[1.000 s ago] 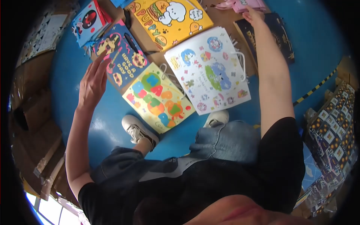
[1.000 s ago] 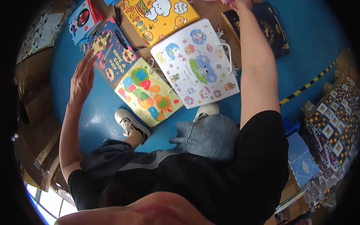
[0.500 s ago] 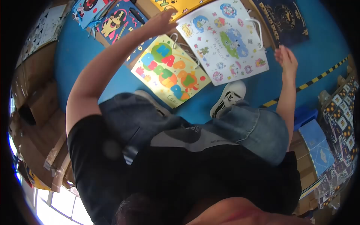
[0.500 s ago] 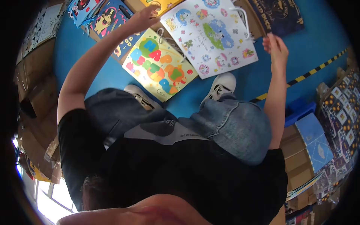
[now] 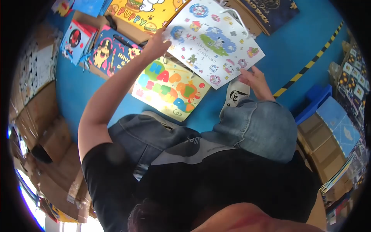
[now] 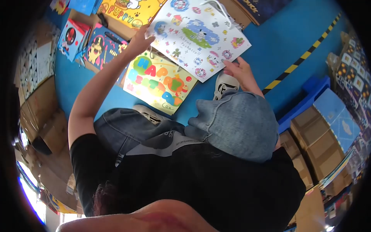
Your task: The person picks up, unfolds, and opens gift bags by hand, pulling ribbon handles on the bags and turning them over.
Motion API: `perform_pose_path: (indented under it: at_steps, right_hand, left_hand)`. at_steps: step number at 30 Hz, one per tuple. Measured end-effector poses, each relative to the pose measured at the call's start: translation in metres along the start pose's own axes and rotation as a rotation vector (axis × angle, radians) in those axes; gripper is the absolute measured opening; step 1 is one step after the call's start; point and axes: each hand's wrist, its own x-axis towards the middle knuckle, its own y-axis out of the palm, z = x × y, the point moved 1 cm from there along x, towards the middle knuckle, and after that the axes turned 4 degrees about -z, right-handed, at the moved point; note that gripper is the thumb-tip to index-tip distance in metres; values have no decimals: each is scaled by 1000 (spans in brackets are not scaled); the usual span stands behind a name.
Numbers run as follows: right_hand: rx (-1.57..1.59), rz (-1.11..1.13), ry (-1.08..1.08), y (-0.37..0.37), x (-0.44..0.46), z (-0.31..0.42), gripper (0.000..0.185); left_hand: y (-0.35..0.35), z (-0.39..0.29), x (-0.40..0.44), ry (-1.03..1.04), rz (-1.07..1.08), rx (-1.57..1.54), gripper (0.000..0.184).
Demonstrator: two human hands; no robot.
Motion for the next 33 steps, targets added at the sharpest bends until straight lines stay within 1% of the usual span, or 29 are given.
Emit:
perform_pose_path:
  at_steps: [1, 4, 5, 6, 7, 9, 11, 12, 13, 14, 15, 16, 18, 19, 21, 22, 24, 25, 26, 27, 29, 30, 32, 33]
  right_hand:
    - [-14, -2, -13, -2, 0, -1, 47]
    - [13, -31, -73, -2, -8, 4, 44]
    - [-49, -47, -81, -4, -11, 7, 44]
    - [-112, -61, -90, -5, -13, 9, 44]
    - [-91, -66, -94, -8, -15, 9, 44]
    - [-153, 38, -249, -13, -17, 13, 45]
    - [-143, 66, -278, -12, -27, 28, 44]
    - [-149, 102, -301, -11, -28, 32, 42]
    - [-137, 101, -301, -12, -26, 31, 42]
    - [-192, 72, -338, -14, -24, 28, 39]
    - [-251, 45, -376, -15, -21, 26, 36]
    - [-250, 47, -374, -15, -19, 22, 36]
    - [-356, -10, -337, -16, -8, 15, 33]
    - [-356, 1, -335, -17, -1, 6, 33]
    - [-266, -39, -303, -21, 8, -7, 33]
    - [-267, -32, -302, -25, 11, -11, 33]
    - [-184, -35, -295, -26, 7, -12, 32]
    - [-186, -27, -298, -26, 4, -11, 32]
    - [-199, -64, -293, -25, 2, -8, 32]
    - [-213, -103, -287, -25, 0, -6, 32]
    - [-223, -104, -274, -25, 0, -6, 33]
    - [-227, -109, -263, -25, 1, -6, 34]
    - [-247, -93, -279, -24, 5, -9, 35]
    - [-257, -93, -276, -23, 5, -11, 35]
  left_hand:
    - [3, 9, 0, 71, -71, 78, 61]
    - [9, 16, 1, 28, -104, 38, 57]
    - [8, 14, 1, -8, -72, -65, 54]
    - [8, 9, -2, -30, -75, -104, 51]
    - [8, 9, -3, -9, -96, -84, 49]
    - [8, 16, -1, 23, -114, -50, 48]
    - [6, 18, -3, -85, -122, -102, 44]
    - [4, 15, -3, -82, -117, -88, 44]
    - [4, 13, -6, -136, -126, -156, 42]
    - [5, 7, -10, -190, -137, -230, 41]
    - [4, -4, -17, -235, -138, -244, 39]
    - [5, 1, -18, -238, -139, -243, 39]
    - [3, 7, -18, -106, -167, -135, 42]
    - [2, 11, -19, -115, -172, -132, 42]
    - [0, -3, -23, 17, -165, 48, 44]
    - [-1, -9, -25, 11, -169, 48, 44]
    - [-4, -31, -34, 102, -131, 59, 45]
    - [-5, -35, -35, 97, -129, 37, 45]
    - [-7, -39, -37, 96, -140, 37, 45]
    - [-9, -44, -40, 139, -148, 79, 46]
    - [-11, -54, -49, 220, -157, 123, 50]
    - [-9, -55, -50, 217, -177, 121, 50]
    - [-6, -54, -51, 325, -157, 224, 55]
    - [-5, -50, -51, 347, -152, 220, 58]
